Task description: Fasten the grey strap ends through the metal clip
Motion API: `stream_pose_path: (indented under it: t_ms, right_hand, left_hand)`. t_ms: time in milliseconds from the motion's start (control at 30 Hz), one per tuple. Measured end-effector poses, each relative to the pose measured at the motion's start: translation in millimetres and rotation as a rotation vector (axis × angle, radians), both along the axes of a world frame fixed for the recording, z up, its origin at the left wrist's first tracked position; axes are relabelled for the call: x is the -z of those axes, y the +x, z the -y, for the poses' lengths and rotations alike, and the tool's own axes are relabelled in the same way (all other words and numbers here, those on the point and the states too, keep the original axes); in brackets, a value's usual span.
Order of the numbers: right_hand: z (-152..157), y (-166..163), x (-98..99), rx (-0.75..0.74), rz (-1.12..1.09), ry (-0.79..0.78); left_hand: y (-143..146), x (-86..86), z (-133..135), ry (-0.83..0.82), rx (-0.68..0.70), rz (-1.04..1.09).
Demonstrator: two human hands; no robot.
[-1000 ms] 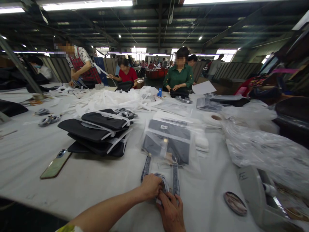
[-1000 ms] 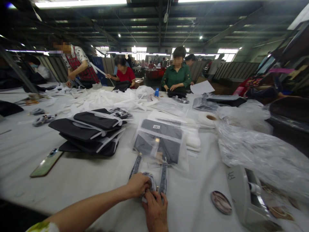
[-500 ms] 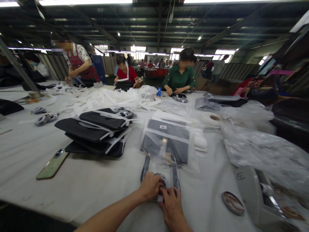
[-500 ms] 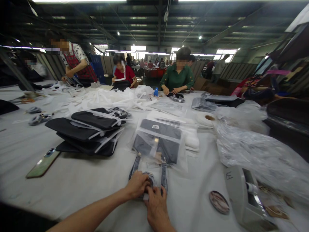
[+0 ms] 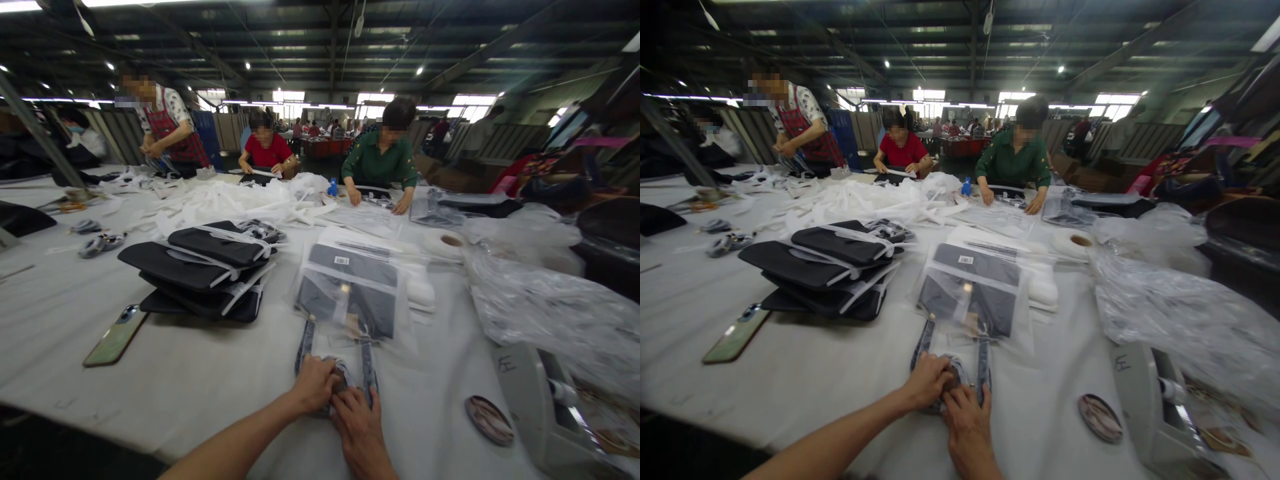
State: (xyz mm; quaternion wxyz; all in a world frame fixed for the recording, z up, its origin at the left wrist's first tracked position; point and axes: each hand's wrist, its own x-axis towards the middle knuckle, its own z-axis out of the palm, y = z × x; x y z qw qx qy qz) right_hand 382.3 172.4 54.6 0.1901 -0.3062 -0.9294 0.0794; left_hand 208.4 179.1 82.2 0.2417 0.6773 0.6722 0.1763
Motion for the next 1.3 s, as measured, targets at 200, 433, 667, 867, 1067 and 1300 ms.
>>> stream_pose_path:
  t_ms: [200, 433, 667, 867, 1067, 1300]
  right_hand:
    - [-3, 4, 12.1, 0.173, -0.22, -0.194]
    - [-3, 4, 15.6, 0.32, -0.356, -0.053]
    - [-1, 3, 6.2, 0.248, -0.368, -0.035]
    - [0, 3, -1.7, 0.085, -0.294, 0.139]
    - [-4, 6, -3.1, -0.043, -0.181, 0.245]
    - [-4, 1, -4.0, -0.041, -0.233, 0.263]
  left_hand:
    - [-1, 3.5, 11, 0.022, -0.065, 0.108]
    - [-2, -4.6, 35, 0.117, -0.002, 0.228]
    - [-3, 1.4, 48, 0.195, 0.144, 0.16]
    - [-11, 7.5, 57, 0.207, 0.264, 0.028]
    - [-23, -0.7, 45, 0.163, 0.409, -0.146]
    - [-17, -1.0, 28, 0.153, 0.472, -0.343]
